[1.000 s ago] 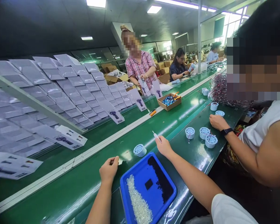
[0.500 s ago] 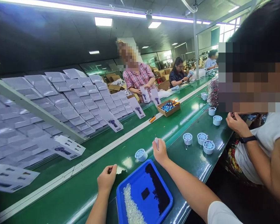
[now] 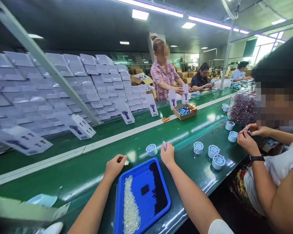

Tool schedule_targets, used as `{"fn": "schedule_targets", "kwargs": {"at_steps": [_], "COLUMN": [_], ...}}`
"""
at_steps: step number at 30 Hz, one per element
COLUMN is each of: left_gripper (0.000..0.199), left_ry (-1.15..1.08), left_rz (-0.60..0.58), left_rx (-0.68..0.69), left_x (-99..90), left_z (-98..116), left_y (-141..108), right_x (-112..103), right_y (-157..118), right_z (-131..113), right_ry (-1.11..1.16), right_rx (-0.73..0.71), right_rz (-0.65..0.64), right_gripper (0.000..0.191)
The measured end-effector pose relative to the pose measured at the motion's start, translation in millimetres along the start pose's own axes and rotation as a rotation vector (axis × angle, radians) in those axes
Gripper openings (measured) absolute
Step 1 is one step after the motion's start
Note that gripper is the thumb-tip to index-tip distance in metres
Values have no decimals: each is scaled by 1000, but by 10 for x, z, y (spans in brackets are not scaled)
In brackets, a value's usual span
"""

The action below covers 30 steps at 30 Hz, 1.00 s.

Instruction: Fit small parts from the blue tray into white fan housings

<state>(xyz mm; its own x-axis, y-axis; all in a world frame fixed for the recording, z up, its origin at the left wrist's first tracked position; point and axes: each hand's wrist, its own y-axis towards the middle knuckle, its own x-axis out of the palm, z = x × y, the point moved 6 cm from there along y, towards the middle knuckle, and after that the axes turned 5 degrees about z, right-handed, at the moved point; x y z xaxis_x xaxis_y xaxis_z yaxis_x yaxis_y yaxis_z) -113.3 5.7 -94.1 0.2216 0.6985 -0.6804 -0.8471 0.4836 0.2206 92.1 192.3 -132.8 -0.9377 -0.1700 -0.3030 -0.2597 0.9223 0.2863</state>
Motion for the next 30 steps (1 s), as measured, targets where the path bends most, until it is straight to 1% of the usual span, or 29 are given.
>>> {"fn": "schedule_targets", "kwargs": {"at_steps": [3,6,10,13,21,25,30], "left_gripper": [19,18,16,16,14,15,18], "left_ry": [-36,-67,-88,-85,-62,-38,-9], "left_rz": [19,60,126,154,169,154,156], "left_rx": [-22,-58,-95,-103,-130,-139,-121], "left_x": [15,-8,-61,-79,-100,-102,-101], "left_z": [4,-14,-39,-48,-105,-147,-152], "left_y": [-1,8,15,19,20,16,10], "right_x": [-34,-80,-121,-108,-28,-42,-92], "right_y": [14,3,-26,-38,-8,20,2], "right_z": [-19,-68,-146,-164,-112,-87,-39], "right_ry": [11,28,68,94,65,7,-84], "right_rx": [-9,-26,-56,-60,-29,-2,65], "right_rz": [-4,10,29,30,2,-11,-38], "right_gripper": [19,23,21,21,21,20,15]}}
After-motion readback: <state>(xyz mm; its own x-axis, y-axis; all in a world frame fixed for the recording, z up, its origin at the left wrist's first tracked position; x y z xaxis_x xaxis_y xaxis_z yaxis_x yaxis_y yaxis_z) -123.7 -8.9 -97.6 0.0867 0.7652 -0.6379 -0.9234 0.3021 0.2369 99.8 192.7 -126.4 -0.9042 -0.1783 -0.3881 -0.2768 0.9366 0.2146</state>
